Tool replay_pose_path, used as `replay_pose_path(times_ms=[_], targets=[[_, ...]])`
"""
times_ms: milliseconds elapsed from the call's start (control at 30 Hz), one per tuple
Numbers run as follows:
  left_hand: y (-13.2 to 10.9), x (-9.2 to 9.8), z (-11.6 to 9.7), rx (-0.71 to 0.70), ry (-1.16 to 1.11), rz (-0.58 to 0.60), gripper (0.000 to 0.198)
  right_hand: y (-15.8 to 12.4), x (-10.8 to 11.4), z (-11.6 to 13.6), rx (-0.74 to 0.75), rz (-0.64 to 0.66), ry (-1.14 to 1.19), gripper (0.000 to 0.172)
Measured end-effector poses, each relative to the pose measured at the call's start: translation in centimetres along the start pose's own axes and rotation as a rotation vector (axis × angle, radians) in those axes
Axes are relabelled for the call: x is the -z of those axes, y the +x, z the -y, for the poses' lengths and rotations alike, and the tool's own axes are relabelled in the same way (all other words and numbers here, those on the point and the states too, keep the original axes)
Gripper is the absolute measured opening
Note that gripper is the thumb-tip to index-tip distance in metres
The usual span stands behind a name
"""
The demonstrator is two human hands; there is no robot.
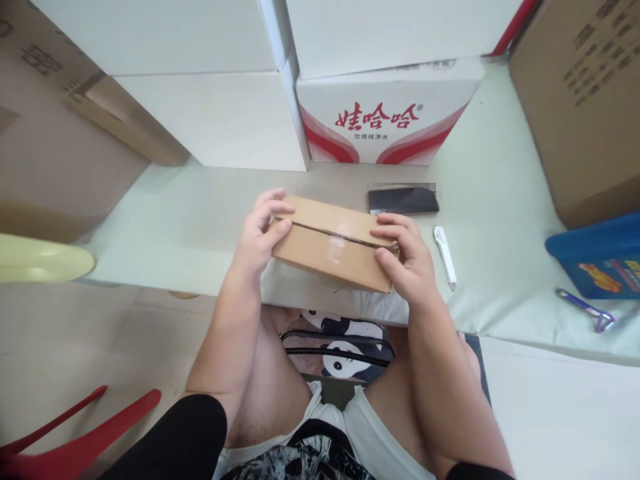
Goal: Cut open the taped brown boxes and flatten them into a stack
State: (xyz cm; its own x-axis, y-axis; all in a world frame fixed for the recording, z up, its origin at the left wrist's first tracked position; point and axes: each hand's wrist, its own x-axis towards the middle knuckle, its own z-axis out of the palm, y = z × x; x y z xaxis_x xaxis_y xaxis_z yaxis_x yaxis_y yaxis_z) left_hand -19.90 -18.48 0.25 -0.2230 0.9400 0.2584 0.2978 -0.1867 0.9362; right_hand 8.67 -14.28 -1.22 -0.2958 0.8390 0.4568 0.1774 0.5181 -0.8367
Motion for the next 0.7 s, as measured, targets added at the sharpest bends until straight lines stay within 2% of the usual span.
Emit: replay_pose_path(times_ms=[67, 200, 267, 367, 400, 467, 567, 700], targets=[[0.1, 0.0, -0.1, 0.066, -0.030, -0.007, 0.047, 0.0, 0.1, 0.1, -0.033, 0.025, -0.018, 0.014], [0.3, -0.1, 0.2, 0.184, -0.154, -0.070, 0.031, -0.1, 0.3, 0.0, 0.009, 0.074, -0.024, 0.019], [0.3, 0.0, 0.3, 0.245, -0.203, -0.080, 0.023, -0.1, 0.7, -0.1, 0.066, 0.180, -0.052, 0.033], [0.4, 0.1, 0.1, 0.307, -0.242, -0.103, 0.017, -0.3, 1.5, -0.1, 0.136, 0.355, -0.118, 0.072], [0.5, 0.2, 0.0, 0.320, -0.247, -0.112, 0.016, -0.3, 1.7, 0.0, 0.148, 0.386, -0.143, 0.080], [0.5, 0.2, -0.2, 0.339, -0.259, -0.122, 0.016, -0.5, 1.8, 0.3, 0.160, 0.413, -0.194, 0.083], [0.6, 0.1, -0.2, 0.352, -0.274, -0.119, 0.017, -0.8, 1.1, 0.5, 0.194, 0.356, -0.225, 0.075], [0.5, 0.1, 0.0, 0.346, -0.309, -0.124, 0.022, -0.9, -0.3, 0.4, 0.300, 0.163, -0.153, 0.055]])
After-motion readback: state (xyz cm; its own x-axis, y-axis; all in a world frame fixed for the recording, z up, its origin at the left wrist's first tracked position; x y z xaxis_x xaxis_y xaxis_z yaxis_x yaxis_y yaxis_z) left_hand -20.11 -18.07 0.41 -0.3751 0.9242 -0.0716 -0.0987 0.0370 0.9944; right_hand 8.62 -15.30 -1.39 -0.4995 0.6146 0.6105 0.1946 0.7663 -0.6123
